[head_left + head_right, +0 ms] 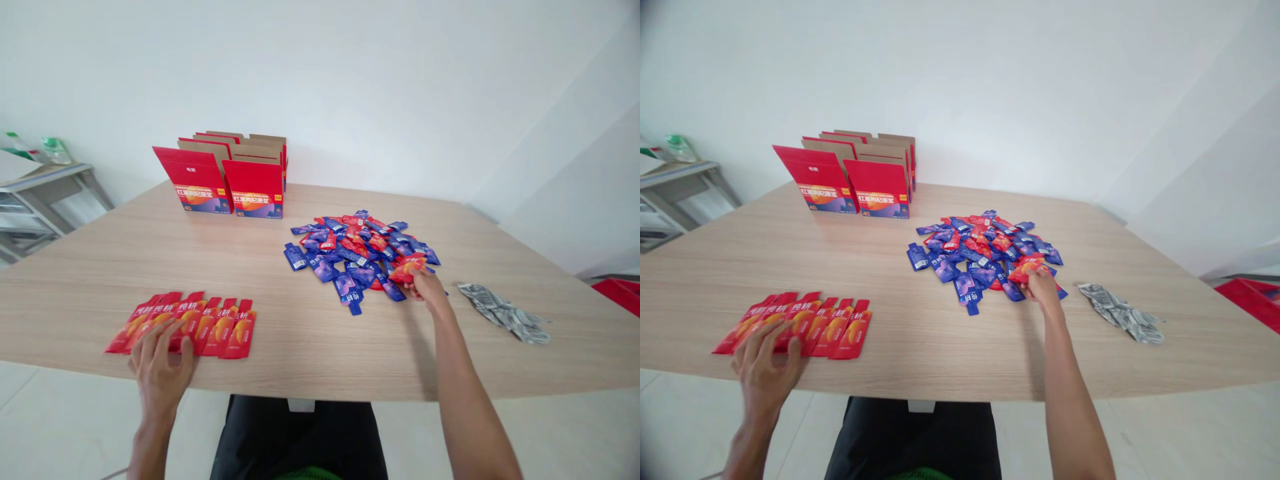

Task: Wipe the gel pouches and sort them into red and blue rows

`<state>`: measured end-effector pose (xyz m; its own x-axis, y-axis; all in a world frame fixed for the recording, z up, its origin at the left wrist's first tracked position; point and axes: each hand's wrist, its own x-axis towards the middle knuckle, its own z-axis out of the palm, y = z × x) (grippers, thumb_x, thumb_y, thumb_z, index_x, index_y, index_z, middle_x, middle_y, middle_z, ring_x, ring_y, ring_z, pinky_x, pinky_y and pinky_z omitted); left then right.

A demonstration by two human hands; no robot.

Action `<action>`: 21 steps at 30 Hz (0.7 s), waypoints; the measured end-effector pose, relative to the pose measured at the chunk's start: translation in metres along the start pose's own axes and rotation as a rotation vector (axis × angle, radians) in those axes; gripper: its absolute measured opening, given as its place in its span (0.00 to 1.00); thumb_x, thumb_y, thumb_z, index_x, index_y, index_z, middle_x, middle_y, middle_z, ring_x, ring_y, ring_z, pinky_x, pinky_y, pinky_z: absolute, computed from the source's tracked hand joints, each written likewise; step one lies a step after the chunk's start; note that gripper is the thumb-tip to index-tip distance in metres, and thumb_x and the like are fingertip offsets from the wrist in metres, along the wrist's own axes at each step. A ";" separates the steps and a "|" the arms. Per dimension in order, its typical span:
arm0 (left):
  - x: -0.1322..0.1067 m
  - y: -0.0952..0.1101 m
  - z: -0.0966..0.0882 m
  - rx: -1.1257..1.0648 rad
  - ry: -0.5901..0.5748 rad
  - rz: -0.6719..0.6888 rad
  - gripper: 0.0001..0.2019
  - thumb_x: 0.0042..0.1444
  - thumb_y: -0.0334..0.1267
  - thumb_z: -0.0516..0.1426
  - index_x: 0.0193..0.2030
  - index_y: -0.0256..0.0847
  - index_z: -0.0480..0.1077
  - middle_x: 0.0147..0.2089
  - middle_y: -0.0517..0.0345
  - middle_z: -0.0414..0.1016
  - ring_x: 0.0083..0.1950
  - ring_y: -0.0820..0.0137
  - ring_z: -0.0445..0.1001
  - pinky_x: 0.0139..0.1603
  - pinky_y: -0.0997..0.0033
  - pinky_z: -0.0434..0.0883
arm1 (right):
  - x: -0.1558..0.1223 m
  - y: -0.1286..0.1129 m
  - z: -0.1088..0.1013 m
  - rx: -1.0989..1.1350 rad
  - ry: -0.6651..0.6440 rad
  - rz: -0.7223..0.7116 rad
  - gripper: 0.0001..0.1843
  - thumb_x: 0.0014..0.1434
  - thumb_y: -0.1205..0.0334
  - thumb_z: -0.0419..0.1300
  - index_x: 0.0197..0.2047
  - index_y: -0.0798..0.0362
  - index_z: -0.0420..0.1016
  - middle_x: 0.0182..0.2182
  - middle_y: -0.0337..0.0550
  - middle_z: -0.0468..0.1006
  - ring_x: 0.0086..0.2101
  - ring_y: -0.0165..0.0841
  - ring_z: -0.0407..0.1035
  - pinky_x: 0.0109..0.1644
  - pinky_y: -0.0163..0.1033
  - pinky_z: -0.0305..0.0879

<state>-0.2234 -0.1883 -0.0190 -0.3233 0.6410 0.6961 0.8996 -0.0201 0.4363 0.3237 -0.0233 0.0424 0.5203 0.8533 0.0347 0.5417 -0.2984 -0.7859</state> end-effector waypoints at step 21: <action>0.004 -0.010 0.002 0.062 -0.137 -0.009 0.18 0.67 0.41 0.53 0.58 0.43 0.75 0.61 0.43 0.77 0.66 0.50 0.71 0.75 0.38 0.43 | -0.211 -0.125 0.174 0.556 -1.135 -0.149 0.20 0.64 0.43 0.60 0.39 0.53 0.73 0.18 0.30 0.72 0.12 0.22 0.57 0.15 0.28 0.49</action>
<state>-0.2333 -0.1842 -0.0213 -0.2917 0.7400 0.6061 0.9147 0.0305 0.4030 0.0311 -0.0910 0.0260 -0.5255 0.8304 -0.1853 0.0541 -0.1847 -0.9813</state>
